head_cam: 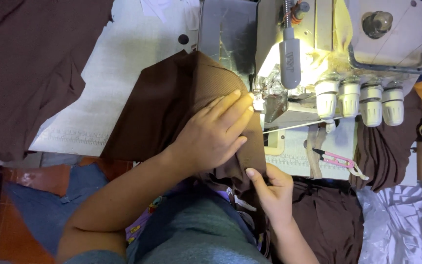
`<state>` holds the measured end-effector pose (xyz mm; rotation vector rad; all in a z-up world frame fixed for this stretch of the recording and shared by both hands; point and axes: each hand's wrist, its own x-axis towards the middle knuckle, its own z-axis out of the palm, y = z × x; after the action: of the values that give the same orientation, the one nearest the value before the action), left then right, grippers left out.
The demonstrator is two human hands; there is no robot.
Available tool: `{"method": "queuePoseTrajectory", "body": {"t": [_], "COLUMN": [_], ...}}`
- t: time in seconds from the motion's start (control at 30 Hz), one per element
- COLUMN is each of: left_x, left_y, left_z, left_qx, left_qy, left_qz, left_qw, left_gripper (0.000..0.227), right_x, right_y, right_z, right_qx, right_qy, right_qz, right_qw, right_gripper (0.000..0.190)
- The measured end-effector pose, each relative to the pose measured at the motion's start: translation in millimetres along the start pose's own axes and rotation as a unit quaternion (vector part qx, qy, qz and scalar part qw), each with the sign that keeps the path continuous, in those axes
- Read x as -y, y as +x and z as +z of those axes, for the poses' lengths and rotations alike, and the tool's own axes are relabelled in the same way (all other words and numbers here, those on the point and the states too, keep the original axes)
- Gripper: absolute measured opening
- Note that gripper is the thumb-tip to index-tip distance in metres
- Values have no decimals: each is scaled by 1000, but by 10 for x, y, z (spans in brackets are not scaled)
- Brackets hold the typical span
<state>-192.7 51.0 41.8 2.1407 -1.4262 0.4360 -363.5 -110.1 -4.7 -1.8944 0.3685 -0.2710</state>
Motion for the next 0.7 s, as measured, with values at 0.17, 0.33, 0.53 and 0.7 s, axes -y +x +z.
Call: {"method": "queuePoseTrajectory", "body": {"t": [0.17,0.33,0.53,0.7], "left_x": [-82,-92,-41,39], "left_y": [-106,-119,-105,-131], "left_z": [-26,-27,-13,53], "left_qx": [1,-34,-20,-40], "left_qy": [6,-11,-15,36], "left_qz": [1,18,27,-12], "left_qw": [1000,999,999,998], "left_gripper": [52,38,48,49], "right_x": [39,-7,107,85], "right_y": [-108,-208,-201,-104], "right_z": [-29,-27,-39,3], "right_qx": [19,34,41,35], "right_qy": [-30,1,5,-32], "right_qz": [-12,-12,-32,-28], "right_qw": [999,999,999,998], "right_gripper": [35,30,32,35]}}
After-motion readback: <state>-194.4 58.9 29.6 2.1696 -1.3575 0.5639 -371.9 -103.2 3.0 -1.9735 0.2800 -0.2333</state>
